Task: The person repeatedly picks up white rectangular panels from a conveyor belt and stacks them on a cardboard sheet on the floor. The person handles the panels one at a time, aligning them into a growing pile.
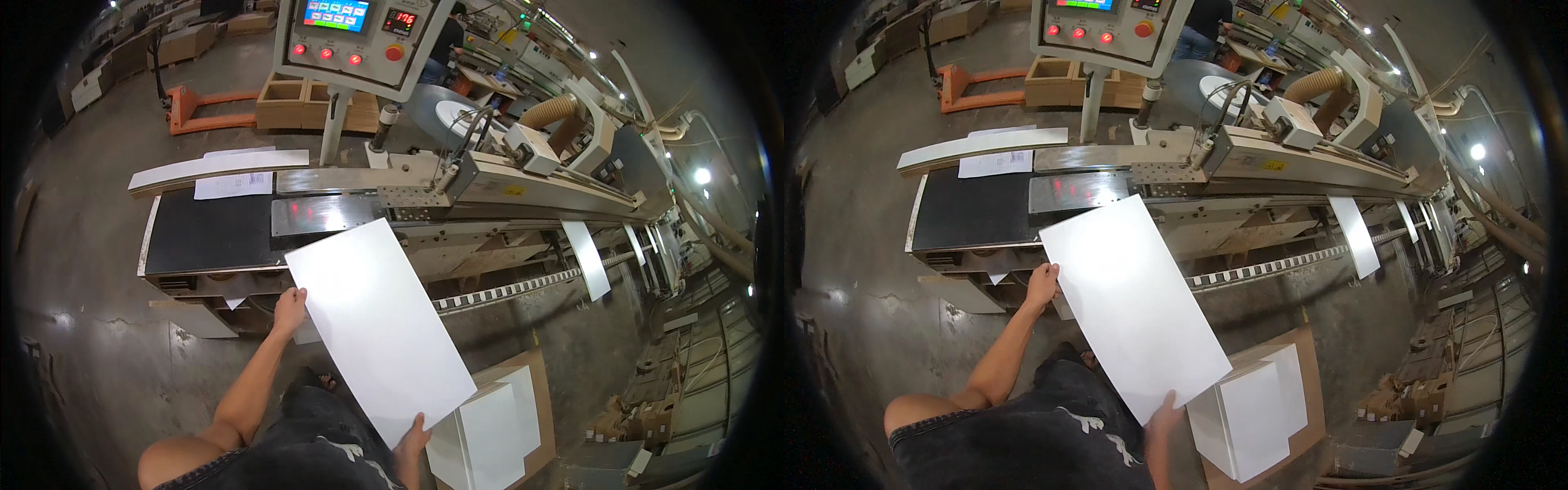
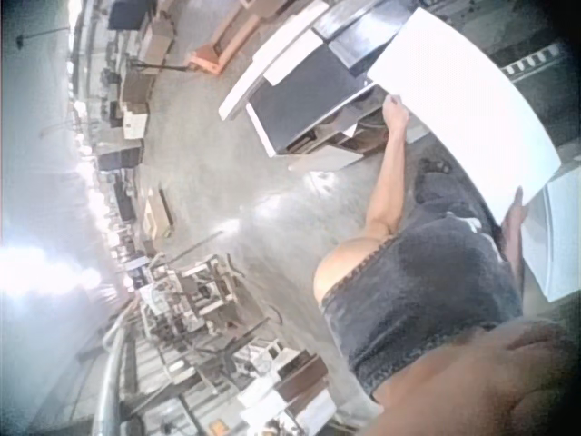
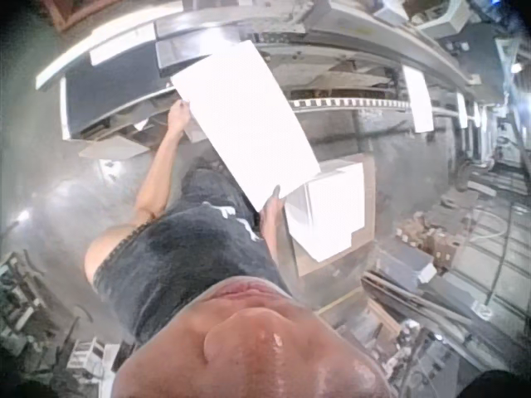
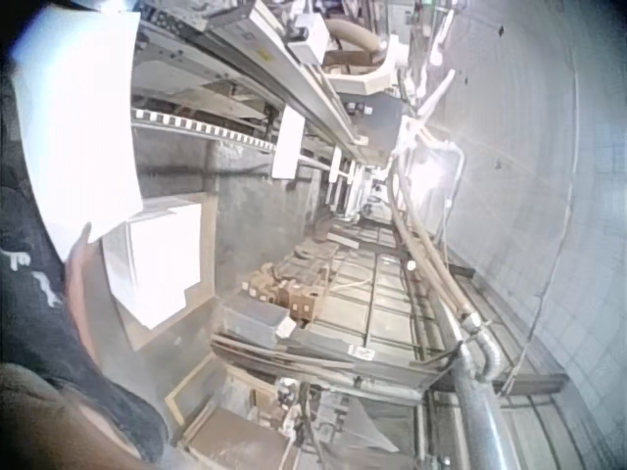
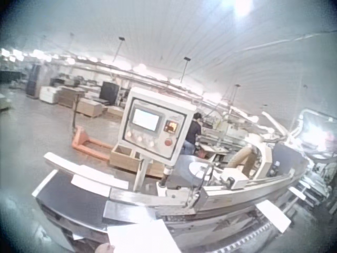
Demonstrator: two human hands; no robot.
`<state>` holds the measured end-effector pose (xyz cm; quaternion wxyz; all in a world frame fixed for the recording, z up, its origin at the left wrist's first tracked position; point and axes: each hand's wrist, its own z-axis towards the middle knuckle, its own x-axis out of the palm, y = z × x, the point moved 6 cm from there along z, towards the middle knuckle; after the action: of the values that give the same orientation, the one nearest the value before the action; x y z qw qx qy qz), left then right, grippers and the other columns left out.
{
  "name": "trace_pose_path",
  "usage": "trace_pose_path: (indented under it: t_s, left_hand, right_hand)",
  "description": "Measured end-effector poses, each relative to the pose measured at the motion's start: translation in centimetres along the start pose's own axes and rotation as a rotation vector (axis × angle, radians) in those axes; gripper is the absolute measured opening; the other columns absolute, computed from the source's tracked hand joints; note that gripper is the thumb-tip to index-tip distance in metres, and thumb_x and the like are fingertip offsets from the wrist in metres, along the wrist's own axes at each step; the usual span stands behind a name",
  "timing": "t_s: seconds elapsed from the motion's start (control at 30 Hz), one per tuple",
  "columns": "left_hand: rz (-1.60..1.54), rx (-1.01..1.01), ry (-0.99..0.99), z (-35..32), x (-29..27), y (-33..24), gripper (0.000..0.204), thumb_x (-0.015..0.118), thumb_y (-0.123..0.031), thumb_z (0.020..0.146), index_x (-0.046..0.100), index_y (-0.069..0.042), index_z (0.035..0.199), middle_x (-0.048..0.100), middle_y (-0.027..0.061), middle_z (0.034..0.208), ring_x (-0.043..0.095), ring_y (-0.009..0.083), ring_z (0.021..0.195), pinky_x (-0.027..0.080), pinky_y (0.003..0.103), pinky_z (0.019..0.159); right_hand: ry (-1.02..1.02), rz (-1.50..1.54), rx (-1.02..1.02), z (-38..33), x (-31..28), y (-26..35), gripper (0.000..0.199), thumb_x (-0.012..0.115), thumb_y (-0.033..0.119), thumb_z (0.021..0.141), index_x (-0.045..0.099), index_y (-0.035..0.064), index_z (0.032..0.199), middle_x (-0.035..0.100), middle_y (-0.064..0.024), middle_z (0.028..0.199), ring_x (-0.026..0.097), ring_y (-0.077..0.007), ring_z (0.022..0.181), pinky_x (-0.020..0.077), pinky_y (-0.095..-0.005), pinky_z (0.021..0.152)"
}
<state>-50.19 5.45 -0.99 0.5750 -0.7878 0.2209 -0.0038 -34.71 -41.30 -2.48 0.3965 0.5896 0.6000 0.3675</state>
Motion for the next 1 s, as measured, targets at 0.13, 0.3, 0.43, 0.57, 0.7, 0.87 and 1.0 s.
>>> trace_pose_path:
  t_s: [0.13, 0.3, 0.43, 0.57, 0.7, 0.87, 1.0]
  left_hand:
    - [0.137, 0.072, 0.093, 1.4, 0.7, -0.5, 0.030, 0.054, -0.027, 0.102, 0.055, 0.002, 0.091, 0.062, 0.0109, 0.074, 0.063, 0.0206, 0.062, 0.047, 0.035, 0.057]
    - [0.179, 0.071, 0.125, 2.4, 1.2, -0.3, 0.031, 0.056, -0.028, 0.099, 0.058, 0.002, 0.091, 0.063, 0.0148, 0.074, 0.064, 0.0276, 0.071, 0.049, 0.041, 0.069]
    - [0.084, 0.045, 0.112, 4.0, 1.0, -0.5, 0.030, 0.057, -0.027, 0.098, 0.057, 0.002, 0.091, 0.061, 0.0129, 0.072, 0.060, 0.0263, 0.067, 0.047, 0.040, 0.068]
    - [0.006, -0.040, 0.120, 4.9, 0.8, -1.2, 0.026, 0.057, -0.025, 0.099, 0.057, 0.001, 0.095, 0.060, 0.0098, 0.072, 0.059, 0.0220, 0.067, 0.046, 0.039, 0.066]
    - [0.003, -0.079, 0.119, 5.2, 1.2, -1.9, 0.022, 0.056, -0.021, 0.101, 0.055, 0.000, 0.097, 0.058, 0.0059, 0.070, 0.055, 0.0155, 0.063, 0.045, 0.036, 0.062]
    - [-0.183, -0.047, 0.203, 5.3, 4.1, -3.1, 0.017, 0.055, -0.017, 0.100, 0.053, -0.001, 0.094, 0.057, 0.0034, 0.069, 0.051, 0.0118, 0.057, 0.044, 0.032, 0.051]
    - [-0.221, -0.118, 0.263, 5.9, 7.9, -3.8, 0.016, 0.055, -0.015, 0.100, 0.050, -0.002, 0.091, 0.055, 0.0027, 0.067, 0.051, 0.0102, 0.055, 0.042, 0.029, 0.046]
  right_hand:
    - [0.228, -0.253, -0.037, -3.4, 5.9, 1.4, 0.051, 0.062, 0.016, 0.097, 0.040, -0.0030, 0.139, 0.056, -0.0171, 0.129, 0.065, -0.0273, 0.100, 0.0562, -0.0374, 0.079]
    - [0.461, -0.341, 0.167, -8.1, 12.1, 4.0, 0.053, 0.065, 0.025, 0.095, 0.046, -0.0139, 0.125, 0.062, -0.0228, 0.109, 0.069, -0.0278, 0.076, 0.0597, -0.0358, 0.055]
    - [0.496, -0.279, 0.206, -9.7, 15.5, 5.1, 0.051, 0.063, 0.027, 0.097, 0.045, -0.0122, 0.124, 0.063, -0.0227, 0.103, 0.068, -0.0275, 0.067, 0.0606, -0.0374, 0.050]
    - [0.458, -0.232, 0.221, -9.9, 17.0, 5.1, 0.052, 0.062, 0.027, 0.097, 0.043, -0.0127, 0.125, 0.062, -0.0228, 0.103, 0.068, -0.0278, 0.067, 0.0604, -0.0375, 0.049]
    - [0.419, -0.333, 0.205, -9.5, 17.4, 5.6, 0.049, 0.059, 0.029, 0.099, 0.048, -0.0138, 0.121, 0.063, -0.0226, 0.099, 0.068, -0.0279, 0.065, 0.0597, -0.0372, 0.049]
    - [0.308, -0.517, 0.311, -7.0, 16.2, 5.9, 0.047, 0.057, 0.029, 0.100, 0.052, -0.0150, 0.118, 0.065, -0.0223, 0.097, 0.068, -0.0276, 0.063, 0.0577, -0.0353, 0.045]
    - [0.366, -0.422, 0.238, -3.4, 15.9, 7.1, 0.051, 0.058, 0.023, 0.099, 0.034, 0.0015, 0.138, 0.061, -0.0185, 0.108, 0.067, -0.0244, 0.068, 0.0537, -0.0319, 0.037]
